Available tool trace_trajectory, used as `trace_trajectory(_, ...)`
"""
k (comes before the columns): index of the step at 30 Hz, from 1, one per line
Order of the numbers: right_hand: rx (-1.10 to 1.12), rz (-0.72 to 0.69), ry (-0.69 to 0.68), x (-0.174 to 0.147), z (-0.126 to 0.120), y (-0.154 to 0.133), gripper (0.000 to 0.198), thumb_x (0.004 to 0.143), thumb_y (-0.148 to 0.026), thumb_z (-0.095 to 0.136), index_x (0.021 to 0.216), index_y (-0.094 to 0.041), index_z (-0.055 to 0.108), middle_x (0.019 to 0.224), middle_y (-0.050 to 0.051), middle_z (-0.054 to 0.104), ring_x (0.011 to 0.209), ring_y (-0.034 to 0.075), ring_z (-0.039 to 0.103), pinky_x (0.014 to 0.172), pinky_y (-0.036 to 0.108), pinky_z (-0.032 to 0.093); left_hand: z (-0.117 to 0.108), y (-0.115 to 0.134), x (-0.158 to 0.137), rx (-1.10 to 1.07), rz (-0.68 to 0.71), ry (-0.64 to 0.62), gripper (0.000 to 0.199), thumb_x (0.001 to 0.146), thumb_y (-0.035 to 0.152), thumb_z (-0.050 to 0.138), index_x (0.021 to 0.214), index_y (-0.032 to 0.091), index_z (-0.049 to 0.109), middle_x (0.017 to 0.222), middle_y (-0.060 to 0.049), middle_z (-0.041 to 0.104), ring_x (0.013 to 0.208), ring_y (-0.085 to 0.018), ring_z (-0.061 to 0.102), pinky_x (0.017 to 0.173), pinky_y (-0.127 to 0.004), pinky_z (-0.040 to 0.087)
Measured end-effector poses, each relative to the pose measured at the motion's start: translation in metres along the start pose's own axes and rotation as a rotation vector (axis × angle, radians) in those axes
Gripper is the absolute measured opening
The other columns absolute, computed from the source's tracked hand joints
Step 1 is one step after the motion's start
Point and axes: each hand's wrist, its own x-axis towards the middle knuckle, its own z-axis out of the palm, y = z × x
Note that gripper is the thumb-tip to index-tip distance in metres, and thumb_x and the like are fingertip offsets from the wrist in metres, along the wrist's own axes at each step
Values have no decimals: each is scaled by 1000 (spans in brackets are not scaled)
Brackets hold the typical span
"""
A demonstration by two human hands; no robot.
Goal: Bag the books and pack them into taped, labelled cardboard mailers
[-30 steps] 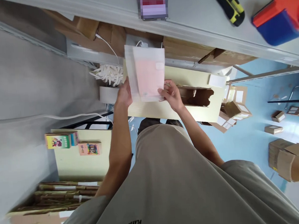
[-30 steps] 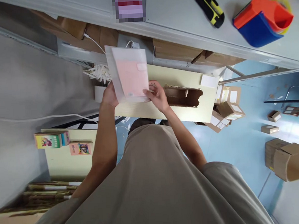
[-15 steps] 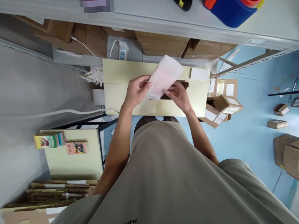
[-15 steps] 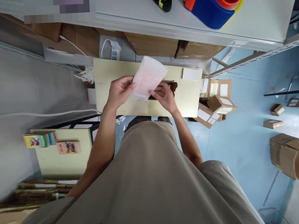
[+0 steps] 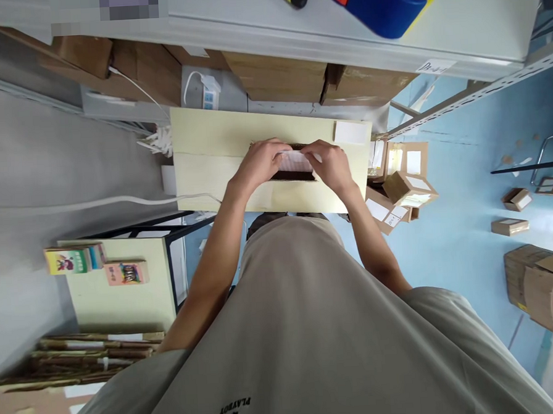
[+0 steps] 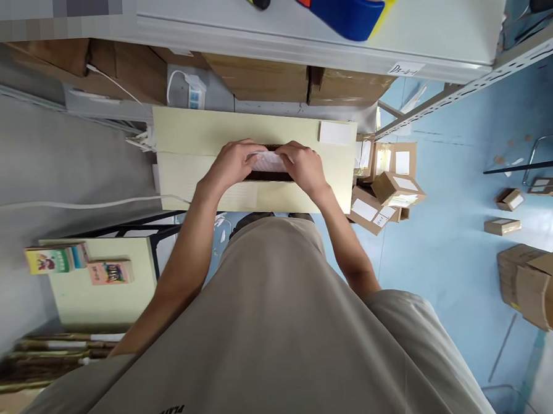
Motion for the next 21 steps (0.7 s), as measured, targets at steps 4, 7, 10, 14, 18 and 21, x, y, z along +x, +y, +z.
trace_trajectory(4, -75, 54, -62, 13, 18, 2, 34, 118, -28, 53, 132, -24, 84, 138, 12, 82, 126, 35, 78, 111, 45, 61, 6, -15, 5, 43, -27, 1, 36, 97, 16, 63, 121, 24, 89, 126, -9, 85, 126, -39, 74, 125, -56, 52)
trace_trajectory(7, -84, 36, -80, 17, 19, -4, 35, 118, -25, 52, 136, -24, 81, 140, 12, 81, 127, 35, 77, 111, 44, 60, 1, -22, 4, 47, -36, 16, 35, 97, 19, 65, 122, 24, 88, 126, -9, 86, 126, -39, 74, 126, -55, 51)
trace_trajectory(10, -70, 10, -61, 18, 18, -11, 38, 116, -20, 49, 140, -24, 79, 143, 10, 80, 129, 35, 75, 114, 45, 58, -9, -27, -2, 66, -27, 36, 36, 101, 24, 64, 129, 23, 86, 130, -10, 85, 127, -38, 73, 128, -54, 50)
trace_trajectory(14, -37, -8, -48, 23, 23, -14, 39, 114, -17, 50, 139, -24, 78, 145, 9, 80, 132, 35, 74, 117, 45, 56, -20, -29, -9, 92, -26, 61, 37, 103, 25, 63, 132, 23, 85, 134, -10, 83, 129, -38, 72, 130, -56, 48)
trace_trajectory(18, -26, 7, -98, 23, 27, -10, 37, 111, -15, 51, 131, -22, 81, 140, 10, 83, 129, 34, 75, 117, 45, 55, -15, -30, -8, 104, -25, 29, 34, 99, 22, 67, 126, 24, 87, 128, -12, 85, 128, -40, 73, 129, -57, 49)
trace_trajectory(21, -52, 42, -117, 16, 26, -1, 38, 109, -12, 51, 129, -21, 83, 136, 11, 85, 125, 34, 77, 116, 45, 57, 2, -30, -3, 86, -30, 2, 31, 95, 20, 71, 118, 26, 90, 122, -11, 87, 127, -42, 74, 126, -57, 51)
